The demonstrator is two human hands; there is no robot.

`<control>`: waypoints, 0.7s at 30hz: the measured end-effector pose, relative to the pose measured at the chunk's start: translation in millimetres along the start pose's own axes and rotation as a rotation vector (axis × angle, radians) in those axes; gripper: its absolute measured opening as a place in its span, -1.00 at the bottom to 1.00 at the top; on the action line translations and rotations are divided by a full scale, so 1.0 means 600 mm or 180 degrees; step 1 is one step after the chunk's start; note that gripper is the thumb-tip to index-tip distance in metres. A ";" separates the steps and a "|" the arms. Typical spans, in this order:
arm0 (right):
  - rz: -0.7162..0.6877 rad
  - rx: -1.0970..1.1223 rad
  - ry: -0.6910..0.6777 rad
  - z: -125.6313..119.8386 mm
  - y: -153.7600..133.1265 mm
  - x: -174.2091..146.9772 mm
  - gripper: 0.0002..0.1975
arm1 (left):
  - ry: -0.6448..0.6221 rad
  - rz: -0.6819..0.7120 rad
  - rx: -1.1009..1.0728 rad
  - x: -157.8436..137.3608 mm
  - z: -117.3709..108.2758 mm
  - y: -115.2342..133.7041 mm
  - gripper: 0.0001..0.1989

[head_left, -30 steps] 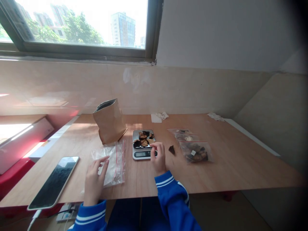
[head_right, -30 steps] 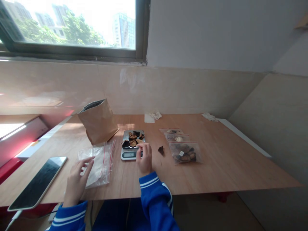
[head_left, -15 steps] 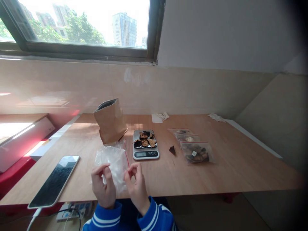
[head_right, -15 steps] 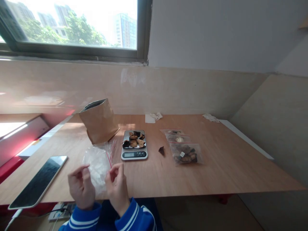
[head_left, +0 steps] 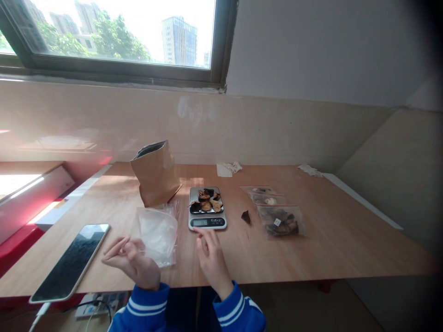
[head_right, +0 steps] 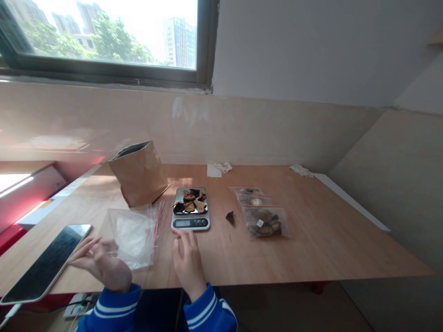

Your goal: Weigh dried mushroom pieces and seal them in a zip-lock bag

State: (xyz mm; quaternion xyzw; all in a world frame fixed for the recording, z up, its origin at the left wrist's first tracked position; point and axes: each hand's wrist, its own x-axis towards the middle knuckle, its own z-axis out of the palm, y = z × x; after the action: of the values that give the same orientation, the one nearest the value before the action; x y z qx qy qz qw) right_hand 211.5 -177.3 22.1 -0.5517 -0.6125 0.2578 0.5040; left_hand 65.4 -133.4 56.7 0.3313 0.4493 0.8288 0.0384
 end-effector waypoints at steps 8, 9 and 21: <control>-0.0662 -0.2170 -0.0174 0.008 0.011 0.118 -0.55 | 0.0193 0.0307 -0.0005 0.016 0.078 0.013 -0.94; -0.0671 -0.2273 -0.0183 0.007 0.014 0.127 -0.55 | 0.0104 0.0226 0.0002 0.014 0.086 0.011 -0.94; -0.0430 -0.1148 0.1217 -0.030 0.056 0.121 -0.67 | -0.0372 -0.0149 -0.0459 -0.002 0.128 -0.060 -0.96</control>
State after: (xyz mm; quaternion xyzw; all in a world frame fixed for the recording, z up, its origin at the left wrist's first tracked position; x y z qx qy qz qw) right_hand 250.3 -105.2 23.1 -0.6291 -0.5776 0.0014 0.5202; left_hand 103.0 -57.0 57.0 0.3648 0.3930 0.8372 0.1077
